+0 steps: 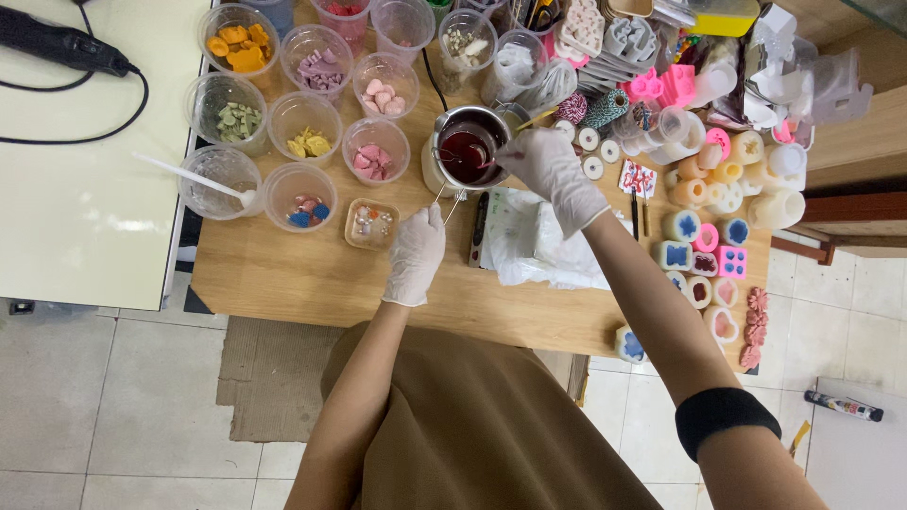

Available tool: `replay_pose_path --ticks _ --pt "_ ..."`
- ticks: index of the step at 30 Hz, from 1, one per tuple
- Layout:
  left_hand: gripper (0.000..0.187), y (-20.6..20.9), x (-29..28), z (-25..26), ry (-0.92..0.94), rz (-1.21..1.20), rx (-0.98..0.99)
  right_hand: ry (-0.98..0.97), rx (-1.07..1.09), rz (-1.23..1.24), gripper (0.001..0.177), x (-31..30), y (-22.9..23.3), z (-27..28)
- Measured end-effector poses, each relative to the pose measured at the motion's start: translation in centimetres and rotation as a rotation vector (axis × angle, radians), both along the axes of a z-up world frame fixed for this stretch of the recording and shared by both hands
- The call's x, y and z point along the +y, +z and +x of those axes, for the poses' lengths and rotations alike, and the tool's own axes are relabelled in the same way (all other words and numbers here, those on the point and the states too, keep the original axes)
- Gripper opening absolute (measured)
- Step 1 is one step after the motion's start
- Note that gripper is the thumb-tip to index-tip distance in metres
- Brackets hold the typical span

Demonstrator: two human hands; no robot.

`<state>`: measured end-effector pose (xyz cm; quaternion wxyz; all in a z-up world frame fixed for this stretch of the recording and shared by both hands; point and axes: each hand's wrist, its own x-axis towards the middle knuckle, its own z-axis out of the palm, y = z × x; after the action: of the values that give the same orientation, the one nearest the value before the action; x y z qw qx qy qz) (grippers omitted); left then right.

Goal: The person uses a wooden stick to stir a dark red liquid inside a small metal pot on a table filled with various candle-making supplies and molds.

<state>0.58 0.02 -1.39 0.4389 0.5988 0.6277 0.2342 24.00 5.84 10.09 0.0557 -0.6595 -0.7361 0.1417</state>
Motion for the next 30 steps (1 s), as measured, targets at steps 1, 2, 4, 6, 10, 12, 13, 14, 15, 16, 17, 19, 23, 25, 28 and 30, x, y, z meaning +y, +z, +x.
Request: replay_pose_path --ticks 1,2,4,6,10,12,13,14,15,16,17,19,23,25,28,30 --pt "0.047 0.2 0.0 0.0 -0.001 0.0 -0.001 -0.001 -0.001 0.0 0.021 -1.0 -0.1 0.0" --pt "0.047 0.4 0.0 -0.1 -0.001 -0.007 0.005 0.156 -0.228 0.166 0.016 -2.1 -0.2 0.0" --pt "0.048 0.9 -0.2 -0.3 -0.001 -0.016 0.011 0.316 -0.453 0.328 0.012 -3.8 -0.3 0.3" --pt "0.05 1.3 -0.3 -0.3 -0.007 0.015 0.004 0.392 -0.537 0.535 0.02 -4.8 -0.1 1.4" --pt "0.05 1.9 -0.3 -0.5 -0.017 -0.014 -0.01 0.359 -0.589 0.419 0.016 -5.8 0.7 3.1" --pt "0.048 1.9 -0.1 -0.5 -0.033 -0.027 -0.01 0.352 -0.562 0.516 0.011 -5.8 1.9 3.6" --pt "0.048 1.8 -0.2 -0.5 -0.035 -0.027 -0.012 0.351 -0.564 0.515 0.011 -5.8 2.3 3.5" --pt "0.048 1.6 -0.3 -0.4 -0.034 -0.021 -0.004 0.303 -0.536 0.53 0.012 -5.7 2.7 3.3" --pt "0.048 1.4 -0.3 -0.3 -0.032 -0.014 0.004 0.256 -0.505 0.546 0.012 -5.5 3.0 3.0" --pt "0.048 1.2 -0.3 -0.3 -0.031 -0.013 0.004 0.257 -0.506 0.547 0.012 -5.3 3.2 2.6" --pt "0.048 1.1 -0.2 -0.2 -0.025 0.005 -0.002 0.257 -0.463 0.535 0.011 -5.1 3.2 2.1" --pt "0.047 0.9 -0.3 -0.3 -0.016 0.025 -0.009 0.259 -0.42 0.525 0.011 -4.6 3.5 1.5" --pt "0.047 0.7 -0.4 -0.4 -0.012 0.019 -0.003 0.338 -0.433 0.46 0.018 -2.9 3.7 0.7" --pt "0.047 0.4 -0.4 -0.3 -0.012 0.012 -0.001 0.374 -0.468 0.511 0.023 -2.0 3.3 0.4" --pt "0.047 -0.4 -0.4 0.0 0.017 0.035 -0.015 0.136 -0.284 0.466 0.041 -1.3 2.8 -0.2" --pt "0.046 -0.9 -0.2 0.1 0.002 0.081 0.0 0.309 -0.483 0.468 0.017 -1.1 3.3 -0.3"
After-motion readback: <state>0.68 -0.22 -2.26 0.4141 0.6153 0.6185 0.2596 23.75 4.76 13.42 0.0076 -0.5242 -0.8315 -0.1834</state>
